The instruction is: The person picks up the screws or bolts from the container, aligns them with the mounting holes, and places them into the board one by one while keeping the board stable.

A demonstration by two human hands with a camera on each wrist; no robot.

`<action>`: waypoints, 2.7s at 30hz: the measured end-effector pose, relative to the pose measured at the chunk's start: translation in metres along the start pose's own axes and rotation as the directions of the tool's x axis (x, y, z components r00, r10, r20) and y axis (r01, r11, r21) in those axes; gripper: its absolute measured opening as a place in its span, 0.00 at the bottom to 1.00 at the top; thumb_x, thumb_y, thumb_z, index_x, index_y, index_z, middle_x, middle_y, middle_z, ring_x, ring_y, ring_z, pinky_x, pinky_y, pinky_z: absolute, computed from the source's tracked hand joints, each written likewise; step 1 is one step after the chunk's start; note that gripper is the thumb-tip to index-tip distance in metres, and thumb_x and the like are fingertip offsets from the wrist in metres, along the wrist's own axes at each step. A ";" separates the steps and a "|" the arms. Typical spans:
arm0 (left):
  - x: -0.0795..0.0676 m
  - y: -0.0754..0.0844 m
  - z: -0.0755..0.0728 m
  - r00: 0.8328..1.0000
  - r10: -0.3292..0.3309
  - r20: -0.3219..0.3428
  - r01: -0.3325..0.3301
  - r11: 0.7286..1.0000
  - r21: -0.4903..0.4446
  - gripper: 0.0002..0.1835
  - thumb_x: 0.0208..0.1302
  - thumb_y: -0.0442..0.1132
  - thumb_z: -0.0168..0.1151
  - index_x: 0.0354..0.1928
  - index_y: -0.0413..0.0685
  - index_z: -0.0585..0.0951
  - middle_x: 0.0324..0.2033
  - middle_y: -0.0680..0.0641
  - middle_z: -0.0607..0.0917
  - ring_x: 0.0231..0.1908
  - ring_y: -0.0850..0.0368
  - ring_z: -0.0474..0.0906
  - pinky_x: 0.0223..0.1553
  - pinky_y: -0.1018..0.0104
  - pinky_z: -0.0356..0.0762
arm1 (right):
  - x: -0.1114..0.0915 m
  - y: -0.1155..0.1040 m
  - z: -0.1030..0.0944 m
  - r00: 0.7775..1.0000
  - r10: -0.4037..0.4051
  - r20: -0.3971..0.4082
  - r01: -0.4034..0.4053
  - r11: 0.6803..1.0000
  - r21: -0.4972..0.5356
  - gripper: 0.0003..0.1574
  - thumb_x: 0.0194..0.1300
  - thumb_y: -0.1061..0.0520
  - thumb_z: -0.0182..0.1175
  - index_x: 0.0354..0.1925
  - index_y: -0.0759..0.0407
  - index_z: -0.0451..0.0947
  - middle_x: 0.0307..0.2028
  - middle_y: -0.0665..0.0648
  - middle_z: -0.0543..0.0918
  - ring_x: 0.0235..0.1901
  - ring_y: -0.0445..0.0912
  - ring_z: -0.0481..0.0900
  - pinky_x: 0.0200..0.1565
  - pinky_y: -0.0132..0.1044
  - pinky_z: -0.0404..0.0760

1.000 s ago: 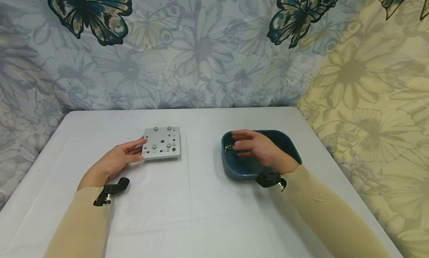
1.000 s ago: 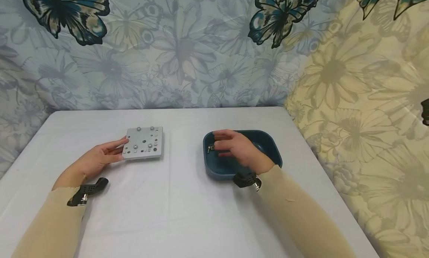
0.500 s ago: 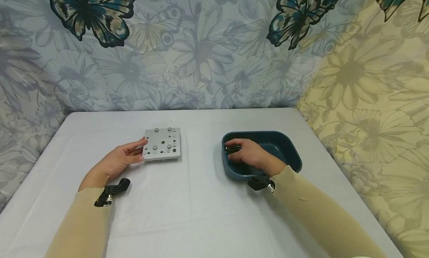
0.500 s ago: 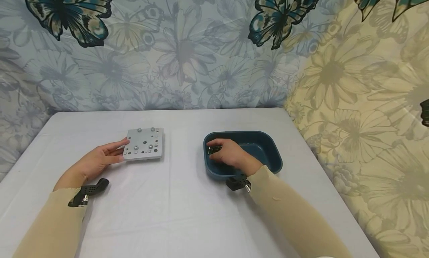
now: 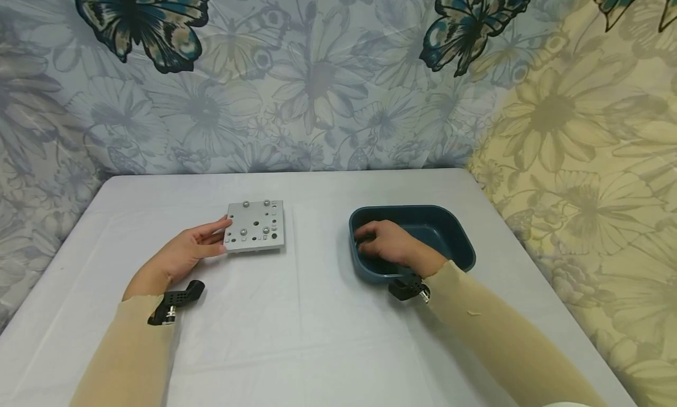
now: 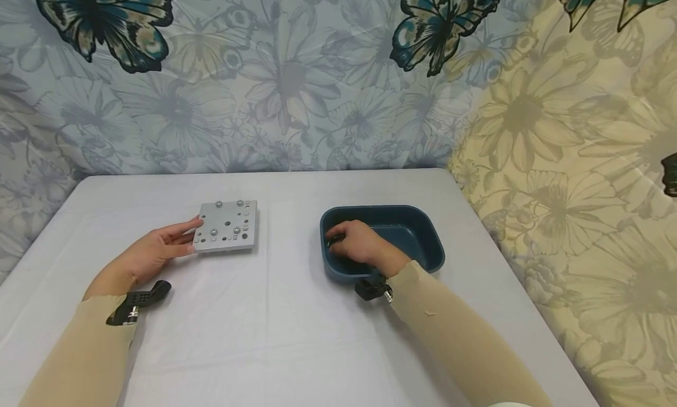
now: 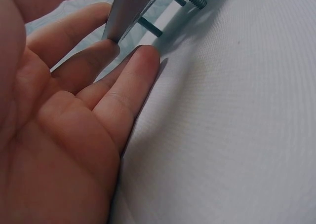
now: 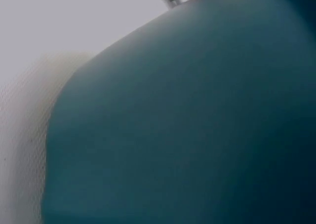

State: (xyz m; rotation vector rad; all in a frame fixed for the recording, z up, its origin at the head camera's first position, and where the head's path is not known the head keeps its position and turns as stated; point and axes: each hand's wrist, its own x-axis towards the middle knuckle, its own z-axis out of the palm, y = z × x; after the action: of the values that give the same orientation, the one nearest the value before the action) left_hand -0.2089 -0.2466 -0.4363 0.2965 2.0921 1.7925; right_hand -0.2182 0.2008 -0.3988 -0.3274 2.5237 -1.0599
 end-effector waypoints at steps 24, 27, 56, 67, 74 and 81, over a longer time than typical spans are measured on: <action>0.000 -0.001 -0.001 1.000 -0.018 -0.010 0.018 1.000 0.025 0.43 0.64 0.36 0.70 0.76 0.40 0.58 0.78 0.46 0.47 0.73 0.42 0.51 0.55 0.79 0.68 | 0.010 0.005 0.011 0.980 -0.201 -0.014 0.183 0.915 -0.359 0.06 0.61 0.65 0.67 0.38 0.59 0.84 0.38 0.50 0.79 0.35 0.43 0.77 0.39 0.38 0.78; -0.001 -0.001 -0.001 1.000 -0.015 -0.011 0.015 1.000 0.019 0.44 0.63 0.36 0.70 0.76 0.40 0.58 0.78 0.46 0.47 0.73 0.42 0.52 0.55 0.78 0.68 | 0.011 0.004 0.012 0.973 -0.231 -0.023 0.201 0.887 -0.416 0.05 0.61 0.65 0.67 0.36 0.58 0.84 0.38 0.50 0.80 0.36 0.44 0.78 0.40 0.39 0.79; -0.001 0.000 0.001 1.000 0.009 0.002 -0.009 1.000 -0.003 0.42 0.65 0.32 0.68 0.76 0.37 0.58 0.77 0.44 0.46 0.73 0.39 0.50 0.54 0.78 0.69 | -0.020 -0.004 -0.020 0.977 0.086 -0.195 -0.003 0.921 0.390 0.23 0.63 0.65 0.66 0.57 0.62 0.80 0.51 0.60 0.83 0.50 0.50 0.83 0.59 0.49 0.72; -0.001 -0.001 0.001 1.000 0.006 0.000 -0.006 1.000 0.001 0.42 0.65 0.32 0.68 0.76 0.37 0.58 0.77 0.44 0.47 0.73 0.40 0.50 0.54 0.78 0.69 | -0.017 -0.007 -0.013 0.987 0.053 -0.153 0.085 0.634 0.769 0.15 0.65 0.74 0.58 0.50 0.70 0.76 0.45 0.61 0.81 0.44 0.49 0.85 0.50 0.39 0.81; 0.000 -0.002 0.000 1.000 -0.013 -0.011 0.013 1.000 0.014 0.43 0.63 0.35 0.70 0.76 0.39 0.59 0.78 0.44 0.47 0.73 0.41 0.50 0.55 0.78 0.68 | -0.012 -0.020 -0.012 0.988 0.104 -0.112 0.042 0.521 0.852 0.17 0.70 0.71 0.58 0.55 0.70 0.71 0.46 0.62 0.80 0.43 0.48 0.84 0.48 0.36 0.81; 0.000 -0.003 -0.001 1.000 -0.011 -0.008 0.011 1.000 -0.004 0.43 0.63 0.34 0.70 0.76 0.39 0.58 0.77 0.44 0.48 0.73 0.42 0.50 0.55 0.77 0.69 | 0.003 -0.039 -0.008 0.985 0.139 -0.105 0.043 0.386 0.921 0.15 0.72 0.66 0.58 0.55 0.68 0.70 0.46 0.61 0.79 0.47 0.50 0.83 0.48 0.34 0.81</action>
State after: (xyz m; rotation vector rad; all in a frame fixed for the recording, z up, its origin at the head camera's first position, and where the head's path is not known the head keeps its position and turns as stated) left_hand -0.2094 -0.2476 -0.4388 0.2769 2.0916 1.7944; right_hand -0.2215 0.1782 -0.3655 0.1899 1.5852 -2.3257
